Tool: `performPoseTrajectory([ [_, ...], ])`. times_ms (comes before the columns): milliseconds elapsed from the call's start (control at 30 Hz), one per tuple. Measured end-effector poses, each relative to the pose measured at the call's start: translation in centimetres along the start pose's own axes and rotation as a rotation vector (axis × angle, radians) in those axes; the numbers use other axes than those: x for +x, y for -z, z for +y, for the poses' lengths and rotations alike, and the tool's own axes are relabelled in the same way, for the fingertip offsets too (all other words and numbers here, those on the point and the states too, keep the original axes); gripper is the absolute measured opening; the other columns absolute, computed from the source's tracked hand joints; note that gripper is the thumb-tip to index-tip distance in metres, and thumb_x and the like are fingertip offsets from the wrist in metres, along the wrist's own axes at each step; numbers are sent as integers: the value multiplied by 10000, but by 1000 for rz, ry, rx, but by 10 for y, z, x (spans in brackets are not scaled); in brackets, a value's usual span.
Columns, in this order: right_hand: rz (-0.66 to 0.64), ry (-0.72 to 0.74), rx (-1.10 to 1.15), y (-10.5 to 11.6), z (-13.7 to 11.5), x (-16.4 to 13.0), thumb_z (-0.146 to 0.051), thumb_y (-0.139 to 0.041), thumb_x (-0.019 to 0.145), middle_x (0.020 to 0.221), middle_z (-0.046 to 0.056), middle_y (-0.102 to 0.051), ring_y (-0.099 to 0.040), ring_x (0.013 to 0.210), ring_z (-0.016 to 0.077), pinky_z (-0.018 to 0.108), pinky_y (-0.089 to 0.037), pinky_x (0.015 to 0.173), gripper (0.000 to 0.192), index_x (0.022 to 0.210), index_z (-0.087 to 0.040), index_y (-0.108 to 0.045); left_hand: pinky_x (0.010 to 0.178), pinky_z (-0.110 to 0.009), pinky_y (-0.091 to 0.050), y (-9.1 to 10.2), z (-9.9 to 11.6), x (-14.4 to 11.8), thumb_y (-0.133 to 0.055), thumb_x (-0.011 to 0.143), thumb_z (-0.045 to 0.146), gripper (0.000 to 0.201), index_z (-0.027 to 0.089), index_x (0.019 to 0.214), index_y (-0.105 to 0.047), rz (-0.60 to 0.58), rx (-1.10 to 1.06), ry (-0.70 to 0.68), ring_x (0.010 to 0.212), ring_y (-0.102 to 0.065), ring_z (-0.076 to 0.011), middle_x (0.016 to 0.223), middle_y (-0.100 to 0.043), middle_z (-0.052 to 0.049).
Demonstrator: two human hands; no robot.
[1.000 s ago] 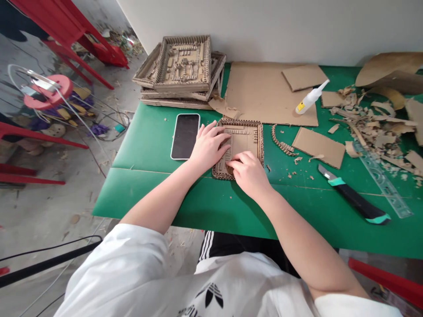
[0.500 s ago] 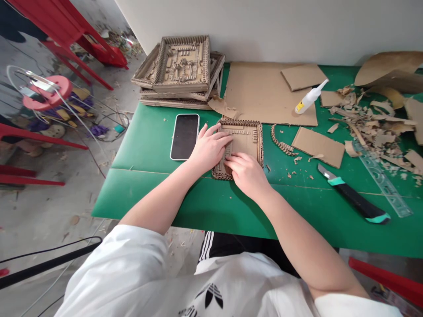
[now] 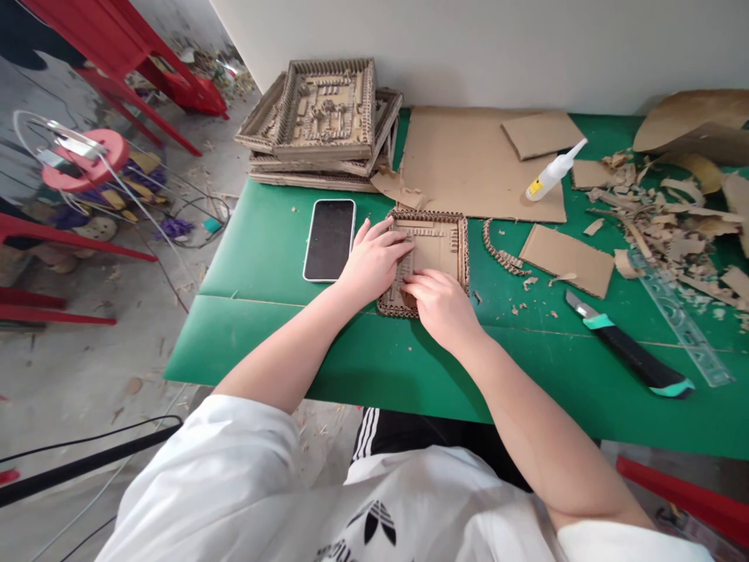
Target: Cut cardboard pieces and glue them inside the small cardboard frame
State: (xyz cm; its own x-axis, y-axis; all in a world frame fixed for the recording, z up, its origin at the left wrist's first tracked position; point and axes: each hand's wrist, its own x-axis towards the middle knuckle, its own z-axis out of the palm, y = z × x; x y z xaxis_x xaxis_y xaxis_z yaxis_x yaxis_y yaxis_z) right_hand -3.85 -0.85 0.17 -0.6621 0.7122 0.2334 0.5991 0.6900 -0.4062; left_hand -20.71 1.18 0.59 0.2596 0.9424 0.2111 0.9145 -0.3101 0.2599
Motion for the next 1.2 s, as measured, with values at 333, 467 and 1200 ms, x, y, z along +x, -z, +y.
performPoseTrajectory([
  [333,-20,-42,6,6,-4,0,-38,-316,850,1096,95,-668,-534,1081,212,372,-419,977,448,1207,-109,-577,1109,-528,-241,-1,0,1,-421,836,86,383,213,1116,-648,-8,-5,11,1295,-408,-273,1215,-619,-40],
  [467,-24,-27,15,6,-4,0,-58,-353,850,1073,92,-656,-511,1063,224,386,-425,961,417,1180,-135,-597,1112,-523,-239,0,1,1,-425,836,88,381,213,1119,-648,-11,-11,23,1296,-408,-271,1214,-619,-41],
  [1200,58,-12,-36,8,-3,0,-119,-385,882,999,98,-665,-529,989,231,369,-461,913,339,1064,-122,-670,1103,-494,-262,2,1,0,-414,862,124,328,225,1053,-661,96,-32,35,1263,-445,-239,1177,-646,-18],
])
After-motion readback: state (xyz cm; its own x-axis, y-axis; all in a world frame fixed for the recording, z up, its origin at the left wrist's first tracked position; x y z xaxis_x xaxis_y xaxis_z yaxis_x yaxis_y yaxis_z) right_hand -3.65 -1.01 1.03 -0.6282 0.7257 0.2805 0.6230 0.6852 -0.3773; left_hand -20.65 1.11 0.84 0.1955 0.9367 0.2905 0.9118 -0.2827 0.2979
